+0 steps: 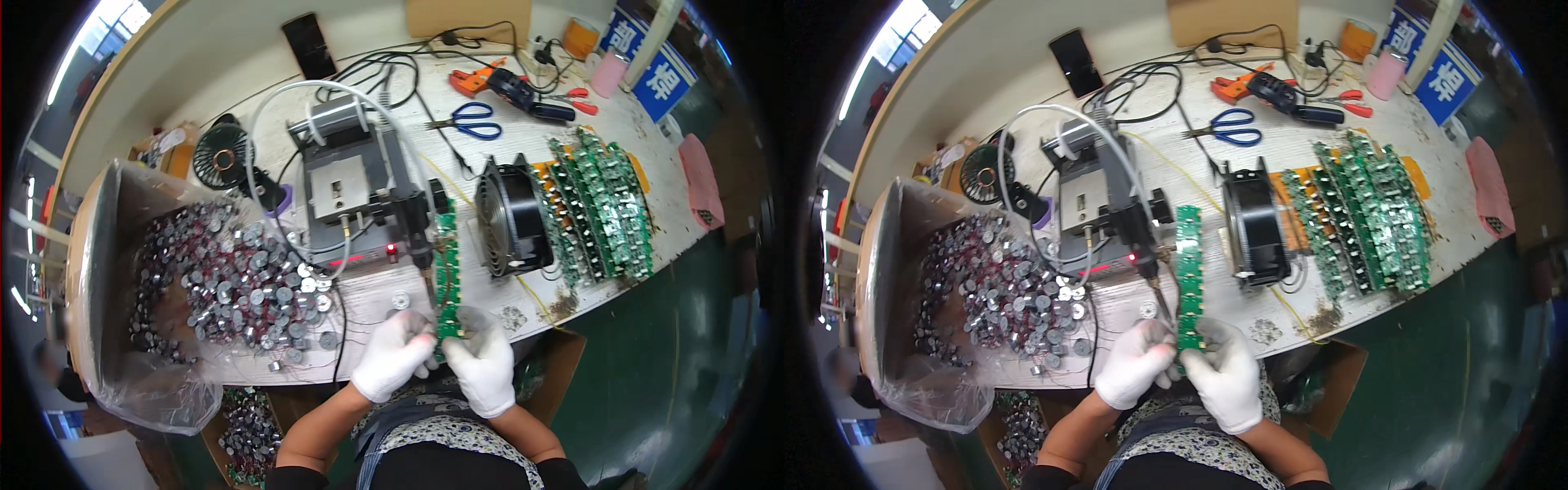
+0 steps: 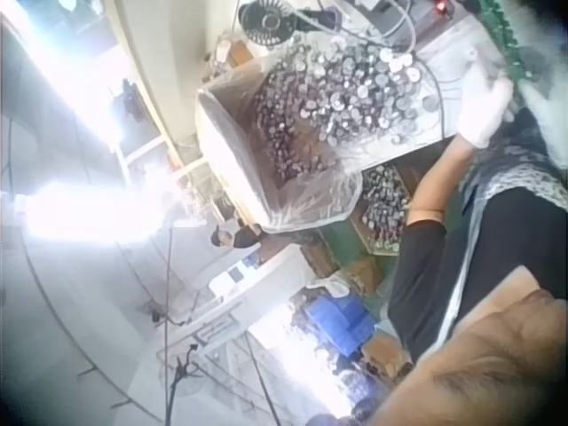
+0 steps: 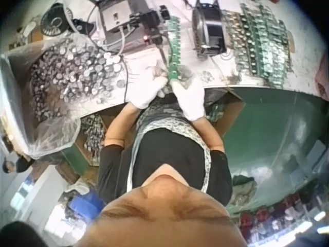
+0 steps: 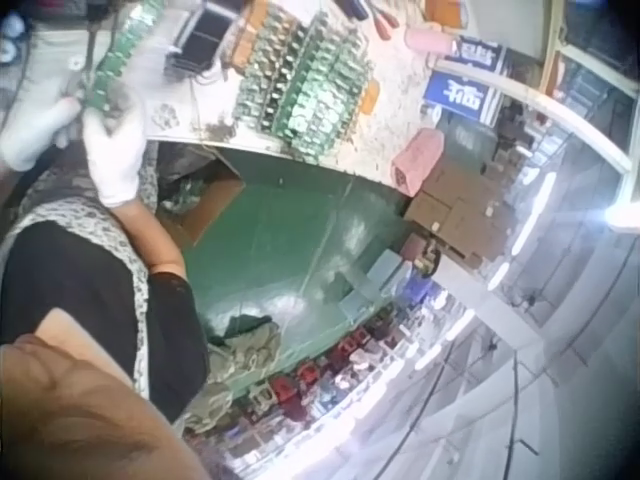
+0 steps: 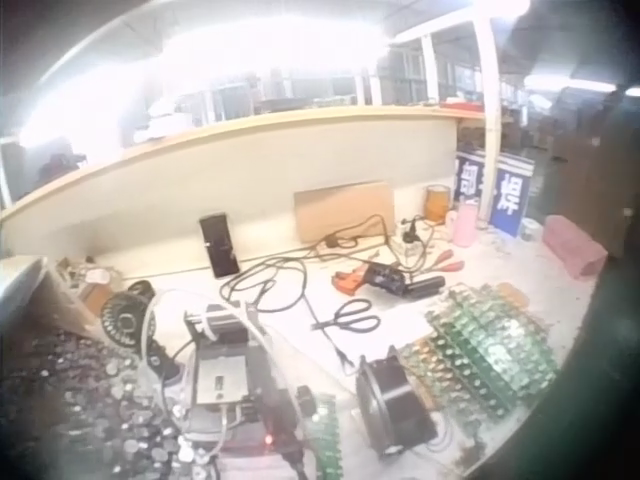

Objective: The person assembles electronic components by attaching small metal components to circuit boards using an assembly machine.

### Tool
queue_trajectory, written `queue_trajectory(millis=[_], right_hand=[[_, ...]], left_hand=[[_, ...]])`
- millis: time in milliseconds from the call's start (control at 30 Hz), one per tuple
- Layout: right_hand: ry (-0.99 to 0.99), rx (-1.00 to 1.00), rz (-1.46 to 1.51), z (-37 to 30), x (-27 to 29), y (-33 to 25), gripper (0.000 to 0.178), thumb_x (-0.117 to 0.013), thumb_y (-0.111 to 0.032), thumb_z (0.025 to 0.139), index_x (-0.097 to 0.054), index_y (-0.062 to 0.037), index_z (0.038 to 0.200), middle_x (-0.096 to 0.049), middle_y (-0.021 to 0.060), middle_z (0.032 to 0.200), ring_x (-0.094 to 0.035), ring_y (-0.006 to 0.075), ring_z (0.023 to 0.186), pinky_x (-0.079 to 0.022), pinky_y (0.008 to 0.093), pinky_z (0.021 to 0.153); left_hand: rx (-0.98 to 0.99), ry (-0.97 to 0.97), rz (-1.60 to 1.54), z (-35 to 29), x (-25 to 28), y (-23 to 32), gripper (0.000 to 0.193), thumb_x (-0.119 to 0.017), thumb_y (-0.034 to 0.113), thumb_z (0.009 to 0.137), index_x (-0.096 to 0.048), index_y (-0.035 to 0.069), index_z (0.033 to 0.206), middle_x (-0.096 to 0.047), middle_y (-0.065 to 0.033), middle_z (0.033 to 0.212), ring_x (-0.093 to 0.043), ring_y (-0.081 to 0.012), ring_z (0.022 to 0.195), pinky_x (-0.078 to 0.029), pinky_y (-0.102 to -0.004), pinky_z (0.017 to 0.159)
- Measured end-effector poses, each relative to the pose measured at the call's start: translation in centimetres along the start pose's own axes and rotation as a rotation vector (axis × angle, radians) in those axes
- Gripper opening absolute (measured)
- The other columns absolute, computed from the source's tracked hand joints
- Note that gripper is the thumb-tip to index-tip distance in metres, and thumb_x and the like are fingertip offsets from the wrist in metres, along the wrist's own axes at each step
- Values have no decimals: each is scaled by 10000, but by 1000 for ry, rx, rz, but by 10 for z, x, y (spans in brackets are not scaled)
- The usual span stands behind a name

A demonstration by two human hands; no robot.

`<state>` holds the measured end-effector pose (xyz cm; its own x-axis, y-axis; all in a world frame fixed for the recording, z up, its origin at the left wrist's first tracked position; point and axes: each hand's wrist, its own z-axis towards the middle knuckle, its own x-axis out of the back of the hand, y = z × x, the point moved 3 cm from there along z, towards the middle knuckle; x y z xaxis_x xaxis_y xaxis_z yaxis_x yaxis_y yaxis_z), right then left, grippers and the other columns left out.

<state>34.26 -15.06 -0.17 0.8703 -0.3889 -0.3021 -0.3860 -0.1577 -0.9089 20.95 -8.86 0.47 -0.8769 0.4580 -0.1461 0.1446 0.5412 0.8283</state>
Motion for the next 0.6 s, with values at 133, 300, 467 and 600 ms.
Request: queue_trajectory(millis=[133,300,467,600], right_hand=[[30,36,-230,-8,14,5,358,-649,63,833,-548,80,1176,-574,113,1106,-631,147,910,-543,251,730],[-2,221,-492,-9,12,-6,216,-685,20,791,-670,8,1006,-571,115,1053,-613,162,807,-526,275,686],[-22,289,-585,-9,9,-8,208,-698,15,775,-686,-6,982,-586,113,1000,-610,189,813,-508,291,708],[-66,370,-684,-8,7,-12,208,-707,15,756,-699,-10,962,-596,122,959,-607,241,846,-500,313,748]], left_hand=[[38,-49,226,-7,2,6,204,-634,159,891,-578,-28,950,-648,-78,788,-628,-127,657,-515,-255,559],[-682,356,630,-38,37,17,108,-703,50,812,-659,28,907,-697,-111,881,-679,-205,737,-545,-308,661],[-694,777,1026,-66,73,34,142,-754,52,751,-666,61,862,-664,-104,851,-655,-292,725,-526,-337,639],[-592,597,1283,-67,86,27,181,-717,52,760,-653,55,930,-629,-107,880,-635,-294,759,-517,-363,652]])
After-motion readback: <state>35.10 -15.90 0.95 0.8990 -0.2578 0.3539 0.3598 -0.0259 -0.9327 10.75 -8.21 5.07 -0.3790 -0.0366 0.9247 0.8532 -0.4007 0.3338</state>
